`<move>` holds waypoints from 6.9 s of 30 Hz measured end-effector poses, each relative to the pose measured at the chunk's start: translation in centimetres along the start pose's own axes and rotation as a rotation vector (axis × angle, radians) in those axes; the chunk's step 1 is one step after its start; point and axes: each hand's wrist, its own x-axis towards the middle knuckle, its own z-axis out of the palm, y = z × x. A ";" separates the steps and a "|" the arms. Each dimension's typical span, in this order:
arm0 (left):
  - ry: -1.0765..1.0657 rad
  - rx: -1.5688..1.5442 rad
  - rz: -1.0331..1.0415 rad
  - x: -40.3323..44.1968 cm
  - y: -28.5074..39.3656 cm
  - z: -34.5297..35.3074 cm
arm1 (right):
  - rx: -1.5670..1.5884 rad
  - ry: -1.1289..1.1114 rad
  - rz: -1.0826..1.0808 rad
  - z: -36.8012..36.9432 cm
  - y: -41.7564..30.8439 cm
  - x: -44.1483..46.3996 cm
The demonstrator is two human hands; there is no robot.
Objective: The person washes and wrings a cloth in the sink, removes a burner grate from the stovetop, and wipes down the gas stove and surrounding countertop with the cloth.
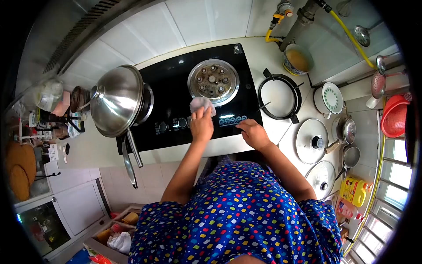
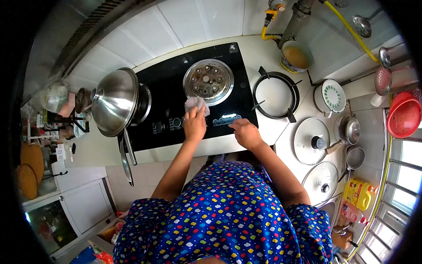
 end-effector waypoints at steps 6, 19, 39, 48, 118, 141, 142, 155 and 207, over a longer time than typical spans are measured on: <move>-0.088 -0.014 0.214 1.2 4.8 3.4 | -0.075 0.041 0.054 1.3 0.7 -0.6; -0.148 0.244 -0.017 3.3 -2.8 -1.1 | -0.163 0.066 0.088 1.9 0.8 -0.9; -0.194 0.220 -0.022 4.4 -4.5 0.1 | -0.296 0.161 0.066 4.7 1.4 1.0; -0.204 0.162 0.105 10.5 -8.6 0.7 | -0.284 0.186 0.094 4.8 1.6 1.0; -0.311 -0.253 0.769 29.8 6.2 10.2 | -0.191 0.229 0.107 3.1 1.2 0.5; -0.511 -0.033 0.640 31.5 1.2 7.6 | -0.197 0.190 0.123 3.0 1.0 0.5; -0.463 -0.049 0.599 31.7 0.2 7.0 | -0.193 0.186 0.113 3.1 0.9 0.5; -0.211 0.108 0.042 29.4 -14.7 1.2 | -0.201 0.191 0.118 3.0 0.9 0.7; -0.182 -0.255 0.474 34.4 5.7 12.4 | -0.191 0.230 0.119 3.2 1.2 0.6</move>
